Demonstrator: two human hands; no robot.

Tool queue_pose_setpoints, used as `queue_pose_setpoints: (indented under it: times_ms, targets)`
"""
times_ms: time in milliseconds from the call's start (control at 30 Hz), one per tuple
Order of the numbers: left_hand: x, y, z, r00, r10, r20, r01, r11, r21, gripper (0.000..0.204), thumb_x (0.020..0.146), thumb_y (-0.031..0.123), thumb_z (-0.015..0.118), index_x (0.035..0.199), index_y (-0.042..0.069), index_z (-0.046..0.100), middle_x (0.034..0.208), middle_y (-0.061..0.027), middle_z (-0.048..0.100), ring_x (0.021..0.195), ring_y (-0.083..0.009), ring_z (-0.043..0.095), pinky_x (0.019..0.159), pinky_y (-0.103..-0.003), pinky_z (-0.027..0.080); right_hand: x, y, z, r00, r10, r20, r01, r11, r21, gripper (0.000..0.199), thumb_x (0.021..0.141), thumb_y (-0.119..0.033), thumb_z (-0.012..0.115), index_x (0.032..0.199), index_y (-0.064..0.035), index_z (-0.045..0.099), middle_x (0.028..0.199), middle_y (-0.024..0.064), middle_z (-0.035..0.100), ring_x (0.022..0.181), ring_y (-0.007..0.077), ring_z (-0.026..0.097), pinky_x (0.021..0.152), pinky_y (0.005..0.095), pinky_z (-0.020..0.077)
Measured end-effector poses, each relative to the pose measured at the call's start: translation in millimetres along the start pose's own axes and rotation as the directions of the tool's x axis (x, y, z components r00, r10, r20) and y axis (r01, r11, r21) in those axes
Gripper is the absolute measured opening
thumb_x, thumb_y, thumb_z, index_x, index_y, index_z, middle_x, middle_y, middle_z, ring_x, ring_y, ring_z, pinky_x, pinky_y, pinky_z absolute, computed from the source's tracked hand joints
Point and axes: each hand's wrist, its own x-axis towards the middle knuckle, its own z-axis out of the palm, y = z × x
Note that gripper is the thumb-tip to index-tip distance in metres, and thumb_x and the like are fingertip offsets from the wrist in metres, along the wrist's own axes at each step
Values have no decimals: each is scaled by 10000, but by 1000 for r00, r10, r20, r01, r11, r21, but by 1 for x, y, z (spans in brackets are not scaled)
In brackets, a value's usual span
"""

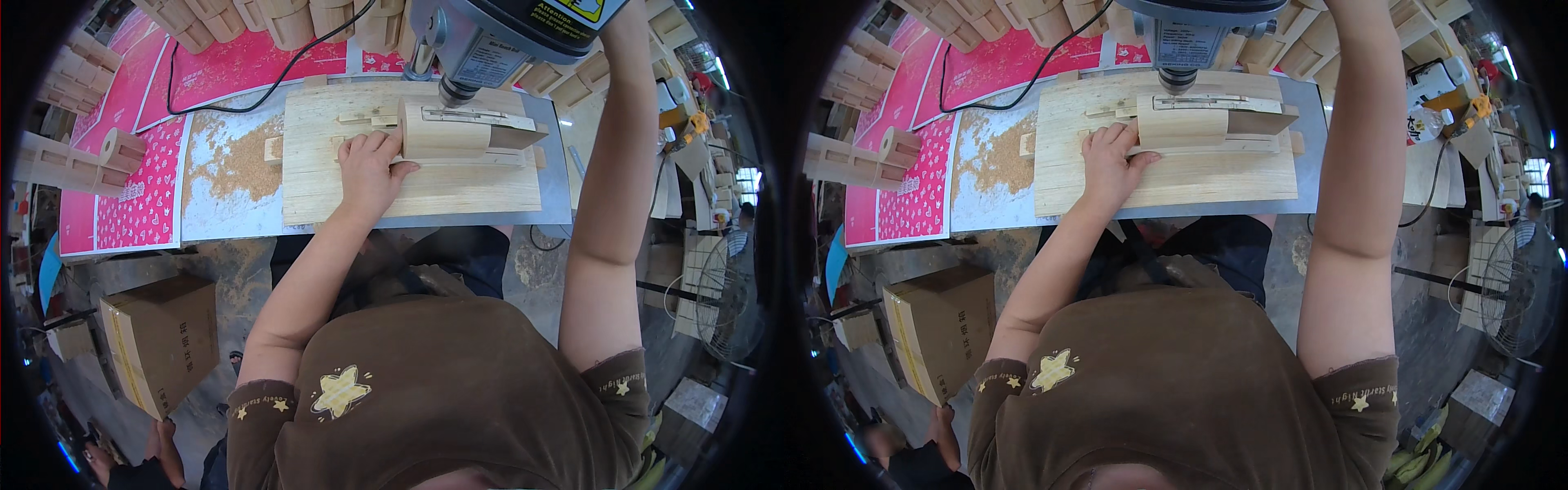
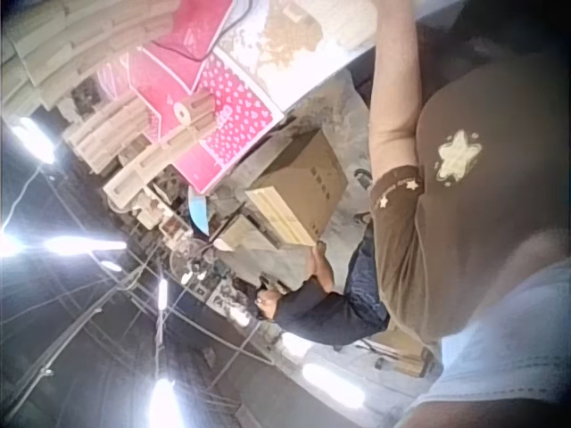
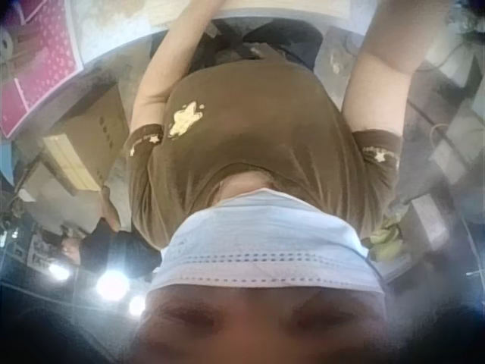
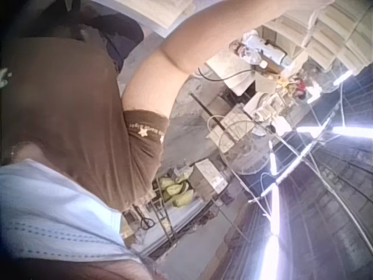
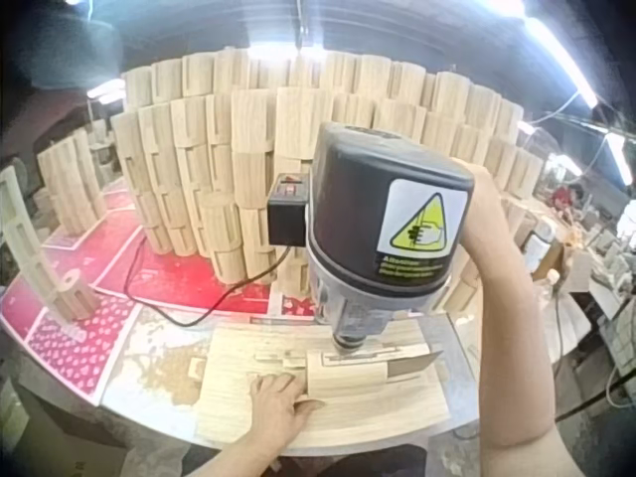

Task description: Drilling or routing slots into cylindrical wood components using a vertical routing machine.

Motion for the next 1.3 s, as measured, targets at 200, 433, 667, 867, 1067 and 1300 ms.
queue_pose_setpoints:
  times_ms: [200, 433, 667, 867, 1067, 1300]
  targets:
    - [-4, -4, -1, 999, 22, -35, -21, 1000, 3, 521, 652, 281, 740, 1124, 115, 595, 842, -18, 547, 853, -225, 495, 852, -395, 310, -56, -63, -34, 928, 373, -11, -373, 928, 26, 245, 910, -190, 515, 820, -4, 648, 577, 6, 504, 548, 55, 441, 496, 211, 314]
    - [-3, -2, -2, 997, 46, -66, -45, 999, 17, 472, 659, 292, 737, 1069, 96, 609, 814, -14, 536, 833, -222, 499, 833, -387, 319, -163, -83, -1, 928, 371, -32, -336, 871, 359, 155, 887, -73, 528, 878, 40, 632, 619, 32, 553, 547, 77, 478, 502, 228, 360]
    - [-4, -5, 1, 1000, -6, -15, 6, 1000, 11, 562, 640, 276, 741, 1165, 135, 594, 863, -22, 543, 867, -229, 491, 867, -400, 307, -186, -60, 40, 980, 172, -102, -147, 965, 215, 83, 845, -24, 550, 835, 21, 619, 668, 71, 552, 566, 155, 481, 530, 260, 377]
    - [-6, -4, -4, 997, 27, -71, -25, 999, 29, 509, 644, 293, 745, 1102, 122, 606, 803, -1, 539, 831, -213, 501, 825, -379, 323, -124, -62, -15, 954, 242, -175, -208, 959, 192, 84, 860, -86, 577, 834, -17, 617, 657, 41, 536, 598, 93, 479, 527, 234, 367]
    - [5, 2, -4, 998, -38, -48, 30, 989, -147, 476, 604, 258, 778, 1036, 114, 641, 868, -13, 553, 920, -208, 512, 876, -389, 301, -14, 13, 25, 844, 374, -384, -187, 876, 444, 240, 851, -151, 495, 883, 56, 611, 822, 120, 639, 799, 146, 574, 707, 281, 449]
    - [4, -7, -5, 995, -103, -19, 97, 974, -204, 433, 562, 227, 803, 936, 71, 650, 881, -44, 553, 906, -222, 522, 867, -380, 326, -94, -31, 11, 882, 449, 145, -469, 796, 384, 182, 844, -151, 629, 996, -59, 590, 784, 44, 579, 715, 142, 542, 633, 264, 434]
